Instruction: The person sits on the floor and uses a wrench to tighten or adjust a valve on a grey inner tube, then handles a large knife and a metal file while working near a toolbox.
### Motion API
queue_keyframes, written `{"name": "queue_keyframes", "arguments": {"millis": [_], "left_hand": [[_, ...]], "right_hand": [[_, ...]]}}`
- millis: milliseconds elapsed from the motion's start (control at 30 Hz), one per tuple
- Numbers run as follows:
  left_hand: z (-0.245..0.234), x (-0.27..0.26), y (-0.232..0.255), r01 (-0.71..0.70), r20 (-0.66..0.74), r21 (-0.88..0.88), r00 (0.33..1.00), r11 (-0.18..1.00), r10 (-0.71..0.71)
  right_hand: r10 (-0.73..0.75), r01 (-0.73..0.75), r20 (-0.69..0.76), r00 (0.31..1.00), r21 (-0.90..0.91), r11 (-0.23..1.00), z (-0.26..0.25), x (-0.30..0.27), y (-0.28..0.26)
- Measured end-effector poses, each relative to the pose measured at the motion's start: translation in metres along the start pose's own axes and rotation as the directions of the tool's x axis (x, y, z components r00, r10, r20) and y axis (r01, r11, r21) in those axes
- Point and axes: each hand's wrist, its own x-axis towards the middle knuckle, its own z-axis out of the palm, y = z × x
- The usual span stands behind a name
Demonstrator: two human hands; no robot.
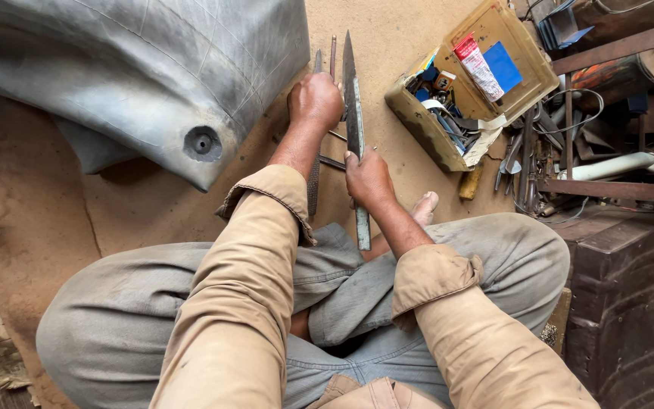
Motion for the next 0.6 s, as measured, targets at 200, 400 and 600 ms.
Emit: {"name": "queue_keyframes", "arguments": {"millis": [200, 400, 600], "left_hand": [[0.000, 0.001, 0.002, -0.014, 0.009, 0.022, 1.000, 1.000, 0.014], [-0.006, -0.004, 0.008, 0.026, 0.050, 0.015, 0.998, 1.000, -0.027], [-0.014, -0.006, 0.014, 0.060, 0.106, 0.037, 0.992, 0.997, -0.064]], "right_hand": [[0.001, -0.001, 0.032, 0.999, 0.000, 1.000, -0.002, 0.019, 0.000], [-0.087, 0.083, -0.037, 0.996, -0.094, 0.992, 0.004, 0.040, 0.008], [-0.095, 0.087, -0.071, 0.993, -0.105, 0.991, 0.010, 0.057, 0.017]]}}
